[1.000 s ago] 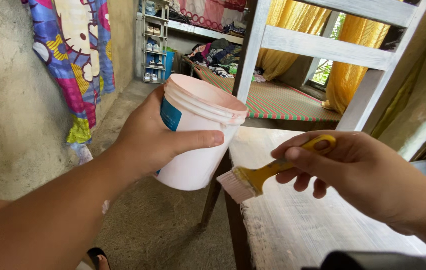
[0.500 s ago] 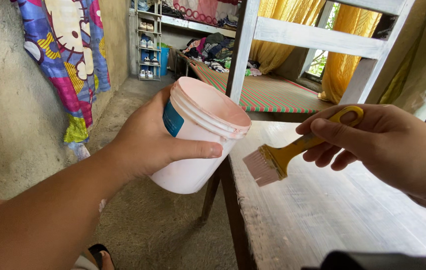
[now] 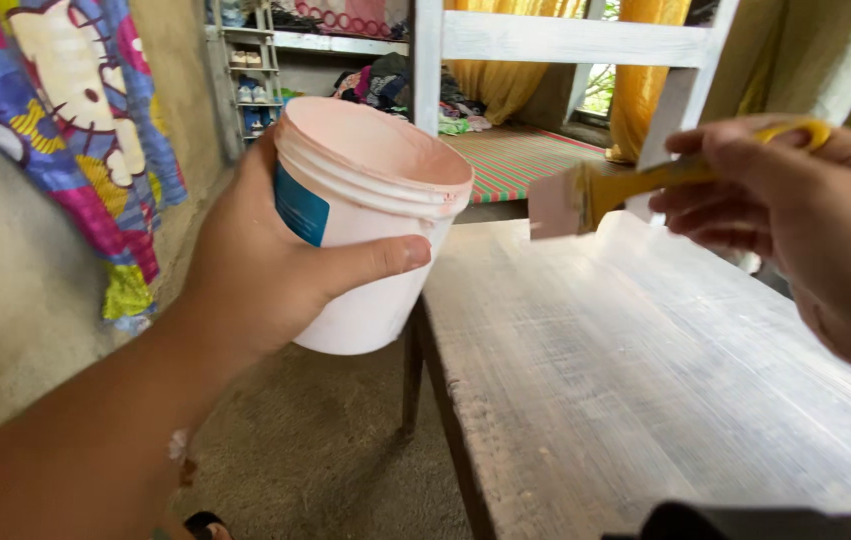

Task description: The person paints a wooden chair with light pink paint using a brush. They repeatedly dip the brush into a paint container and apply the paint to the chair's seat and frame.

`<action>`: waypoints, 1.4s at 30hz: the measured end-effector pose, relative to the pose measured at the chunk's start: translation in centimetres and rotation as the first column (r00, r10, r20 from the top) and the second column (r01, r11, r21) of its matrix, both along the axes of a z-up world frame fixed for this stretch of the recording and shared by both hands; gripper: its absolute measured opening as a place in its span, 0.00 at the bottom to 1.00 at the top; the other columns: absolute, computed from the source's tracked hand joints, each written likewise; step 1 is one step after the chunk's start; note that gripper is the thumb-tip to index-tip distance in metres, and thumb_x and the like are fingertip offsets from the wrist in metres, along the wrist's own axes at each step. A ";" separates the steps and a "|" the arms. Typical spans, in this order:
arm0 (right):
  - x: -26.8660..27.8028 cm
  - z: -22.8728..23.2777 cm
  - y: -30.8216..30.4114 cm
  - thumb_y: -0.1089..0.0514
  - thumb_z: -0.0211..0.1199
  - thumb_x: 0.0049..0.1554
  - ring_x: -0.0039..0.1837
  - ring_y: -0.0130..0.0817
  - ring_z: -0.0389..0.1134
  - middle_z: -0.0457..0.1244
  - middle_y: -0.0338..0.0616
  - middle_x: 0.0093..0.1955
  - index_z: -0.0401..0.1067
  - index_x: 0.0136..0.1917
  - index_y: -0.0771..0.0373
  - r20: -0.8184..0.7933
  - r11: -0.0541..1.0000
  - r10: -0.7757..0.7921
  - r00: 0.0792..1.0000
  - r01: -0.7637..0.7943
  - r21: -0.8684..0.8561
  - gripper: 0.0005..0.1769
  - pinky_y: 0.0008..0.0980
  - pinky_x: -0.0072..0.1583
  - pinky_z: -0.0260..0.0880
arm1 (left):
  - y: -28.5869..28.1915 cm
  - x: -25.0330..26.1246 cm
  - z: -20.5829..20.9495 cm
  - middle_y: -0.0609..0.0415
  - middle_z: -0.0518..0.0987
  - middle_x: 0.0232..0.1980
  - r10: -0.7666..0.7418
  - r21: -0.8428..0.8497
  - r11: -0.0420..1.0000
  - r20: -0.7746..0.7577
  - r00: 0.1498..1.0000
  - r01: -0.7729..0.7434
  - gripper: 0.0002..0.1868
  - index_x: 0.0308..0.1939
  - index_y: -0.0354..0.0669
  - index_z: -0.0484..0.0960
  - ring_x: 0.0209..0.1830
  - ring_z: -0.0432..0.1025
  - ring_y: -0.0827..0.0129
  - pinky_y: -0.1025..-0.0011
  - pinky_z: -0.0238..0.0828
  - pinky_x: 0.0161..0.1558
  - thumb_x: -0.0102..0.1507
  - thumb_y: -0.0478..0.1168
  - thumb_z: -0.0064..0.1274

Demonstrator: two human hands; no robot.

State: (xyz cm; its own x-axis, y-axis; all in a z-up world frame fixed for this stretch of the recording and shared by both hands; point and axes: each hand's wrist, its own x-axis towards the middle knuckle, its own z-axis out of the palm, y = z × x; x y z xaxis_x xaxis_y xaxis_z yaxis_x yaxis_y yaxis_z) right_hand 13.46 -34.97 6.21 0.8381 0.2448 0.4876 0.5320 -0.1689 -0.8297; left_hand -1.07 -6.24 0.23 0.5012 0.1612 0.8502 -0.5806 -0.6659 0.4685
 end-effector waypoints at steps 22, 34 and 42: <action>-3.4 2.6 -7.5 0.50 0.48 0.67 0.52 0.35 0.68 0.70 0.48 0.52 0.72 0.67 0.60 -0.203 0.948 -0.179 0.963 0.224 0.228 0.21 0.40 0.56 0.70 | -7.7 6.2 6.5 0.50 0.82 0.59 -0.247 0.031 0.968 -0.038 0.968 0.248 0.42 0.65 0.37 0.66 0.58 0.81 0.67 0.66 0.78 0.53 0.53 0.44 0.72; -7.8 3.1 -9.8 0.50 0.49 0.69 0.55 0.40 0.68 0.69 0.52 0.54 0.71 0.64 0.61 -0.433 0.879 -0.418 0.799 0.476 0.028 0.19 0.45 0.59 0.67 | -10.1 2.3 6.9 0.49 0.83 0.57 -0.186 -0.091 0.981 -0.156 0.970 0.173 0.48 0.66 0.39 0.69 0.55 0.80 0.62 0.61 0.78 0.51 0.47 0.50 0.77; 4.5 2.1 -9.0 0.46 0.53 0.67 0.58 0.33 0.71 0.70 0.44 0.58 0.71 0.61 0.61 -0.141 0.929 -0.363 0.921 0.347 -0.128 0.20 0.37 0.60 0.72 | -10.2 6.3 6.7 0.50 0.85 0.56 -0.211 -0.174 0.967 -0.138 0.968 0.186 0.50 0.65 0.42 0.69 0.53 0.82 0.63 0.62 0.81 0.50 0.45 0.54 0.77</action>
